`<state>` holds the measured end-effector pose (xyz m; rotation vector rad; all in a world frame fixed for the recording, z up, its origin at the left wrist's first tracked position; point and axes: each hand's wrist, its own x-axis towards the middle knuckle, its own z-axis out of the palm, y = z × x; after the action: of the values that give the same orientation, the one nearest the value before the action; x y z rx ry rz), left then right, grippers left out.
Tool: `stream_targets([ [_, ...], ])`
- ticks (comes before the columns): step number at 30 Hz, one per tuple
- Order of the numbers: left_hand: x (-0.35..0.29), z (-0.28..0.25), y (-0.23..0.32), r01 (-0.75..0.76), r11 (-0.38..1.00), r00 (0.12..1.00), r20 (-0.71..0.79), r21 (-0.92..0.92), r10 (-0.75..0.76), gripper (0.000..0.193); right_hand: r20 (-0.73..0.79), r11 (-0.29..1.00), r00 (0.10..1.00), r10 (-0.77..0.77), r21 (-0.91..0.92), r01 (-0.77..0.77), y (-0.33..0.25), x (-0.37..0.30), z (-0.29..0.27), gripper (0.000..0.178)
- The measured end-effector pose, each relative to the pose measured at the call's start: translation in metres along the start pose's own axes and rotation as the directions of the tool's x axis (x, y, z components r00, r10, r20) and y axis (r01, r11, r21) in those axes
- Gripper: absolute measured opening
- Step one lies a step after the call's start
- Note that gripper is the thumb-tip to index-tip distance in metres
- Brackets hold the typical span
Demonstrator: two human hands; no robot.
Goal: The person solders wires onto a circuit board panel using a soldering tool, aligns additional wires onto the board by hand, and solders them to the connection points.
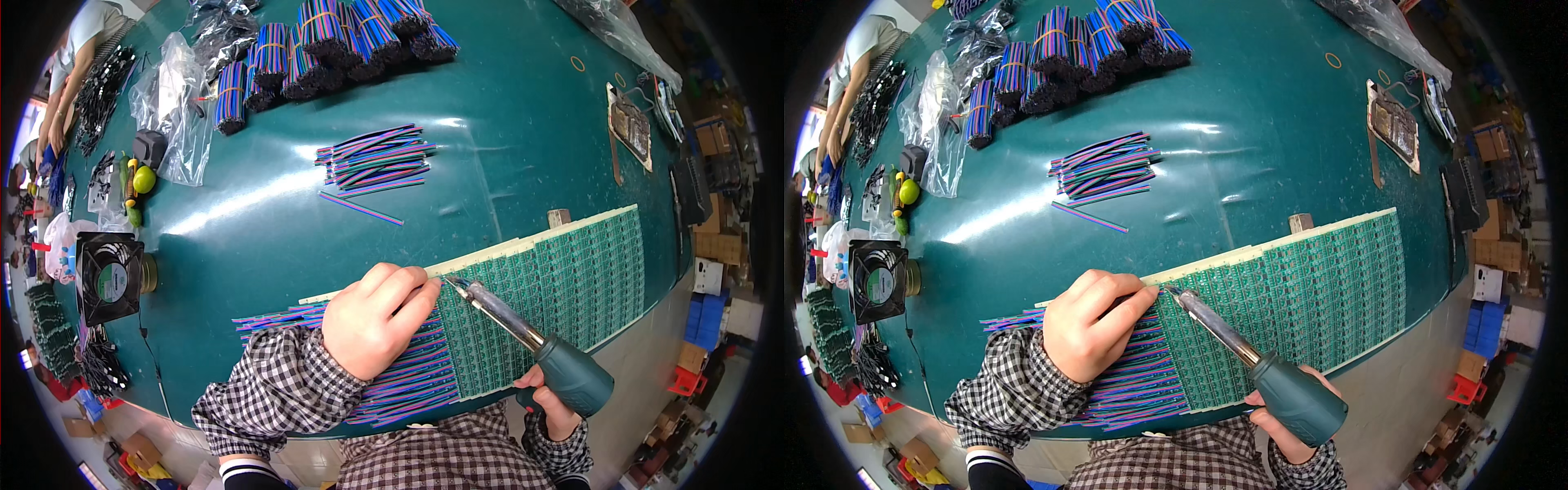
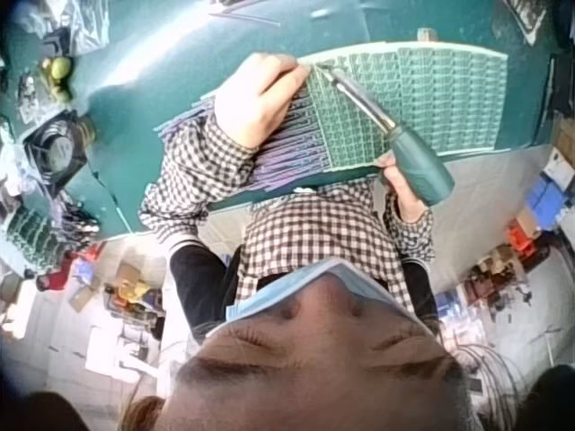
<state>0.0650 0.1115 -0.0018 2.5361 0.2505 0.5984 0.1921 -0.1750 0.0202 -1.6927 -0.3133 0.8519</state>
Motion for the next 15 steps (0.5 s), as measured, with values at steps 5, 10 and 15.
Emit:
stream_targets([
  [5, -0.003, -0.0006, -0.0011, -0.002, 1.0, 1.0, -0.001, 0.005, 0.002, 0.037, -0.019, 1.0, 1.0, 0.002, 0.002, -0.001, -0.0004, -0.0017, 0.0042, 0.062],
  [10, 0.0001, 0.0008, -0.0002, -0.016, 1.0, 1.0, -0.005, 0.014, 0.016, 0.037, 0.045, 1.0, 0.999, 0.001, -0.013, -0.001, 0.0021, -0.0005, -0.0033, 0.063],
  [15, -0.0013, 0.0018, -0.0005, -0.023, 1.0, 1.0, -0.01, 0.016, 0.023, 0.037, -0.009, 0.999, 1.0, 0.003, 0.039, -0.003, 0.0014, -0.0029, -0.0003, 0.064],
])
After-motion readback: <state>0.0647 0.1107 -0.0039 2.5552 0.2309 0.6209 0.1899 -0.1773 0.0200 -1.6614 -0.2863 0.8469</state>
